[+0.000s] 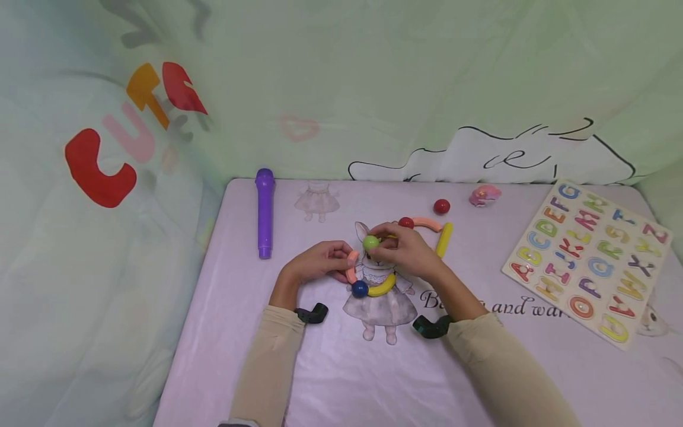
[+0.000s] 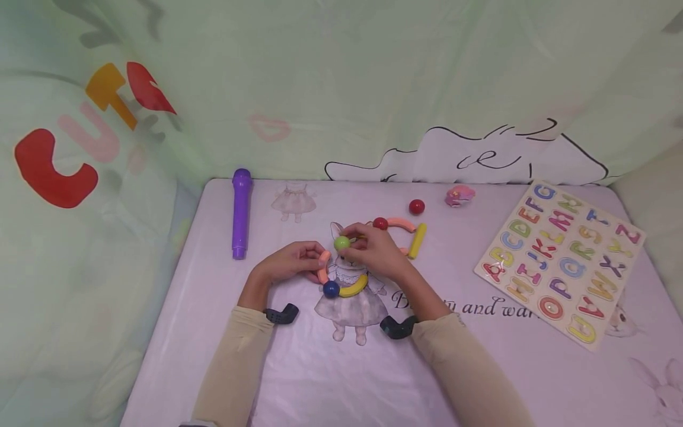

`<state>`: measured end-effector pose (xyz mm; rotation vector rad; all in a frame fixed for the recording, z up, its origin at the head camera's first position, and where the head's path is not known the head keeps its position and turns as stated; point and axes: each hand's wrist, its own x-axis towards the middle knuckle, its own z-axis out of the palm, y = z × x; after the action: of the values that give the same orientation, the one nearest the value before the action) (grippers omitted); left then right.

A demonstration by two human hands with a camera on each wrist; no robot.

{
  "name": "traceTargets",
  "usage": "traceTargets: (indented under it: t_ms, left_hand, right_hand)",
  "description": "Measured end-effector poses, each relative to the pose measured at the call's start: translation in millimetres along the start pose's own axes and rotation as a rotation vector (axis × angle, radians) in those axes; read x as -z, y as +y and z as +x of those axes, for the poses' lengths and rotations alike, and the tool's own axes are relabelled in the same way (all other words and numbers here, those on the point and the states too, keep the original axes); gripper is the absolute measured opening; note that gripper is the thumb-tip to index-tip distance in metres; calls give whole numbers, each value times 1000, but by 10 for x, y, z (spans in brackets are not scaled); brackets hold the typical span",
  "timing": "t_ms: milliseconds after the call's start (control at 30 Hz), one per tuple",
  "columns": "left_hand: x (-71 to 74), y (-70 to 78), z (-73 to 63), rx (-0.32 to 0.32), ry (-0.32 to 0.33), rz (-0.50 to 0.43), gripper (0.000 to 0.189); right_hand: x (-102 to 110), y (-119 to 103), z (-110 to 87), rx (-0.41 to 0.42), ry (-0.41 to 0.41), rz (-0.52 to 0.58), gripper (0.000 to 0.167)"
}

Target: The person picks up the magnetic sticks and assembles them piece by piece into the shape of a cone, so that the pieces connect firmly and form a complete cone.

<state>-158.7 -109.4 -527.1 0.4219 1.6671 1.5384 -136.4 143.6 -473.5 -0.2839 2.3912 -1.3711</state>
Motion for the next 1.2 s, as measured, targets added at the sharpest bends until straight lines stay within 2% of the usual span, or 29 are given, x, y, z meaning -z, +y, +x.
traceTargets:
  t_ms: [333,1200]
  left_hand:
    - [1,-1,-12,-6,-8,-9,27]
    - [11,7,-13,-24,-31,-38,27]
  right_hand:
    - [-66,15,21,8,-19,-1,40]
    - [-71,-8,55,6,-18,-16,39]
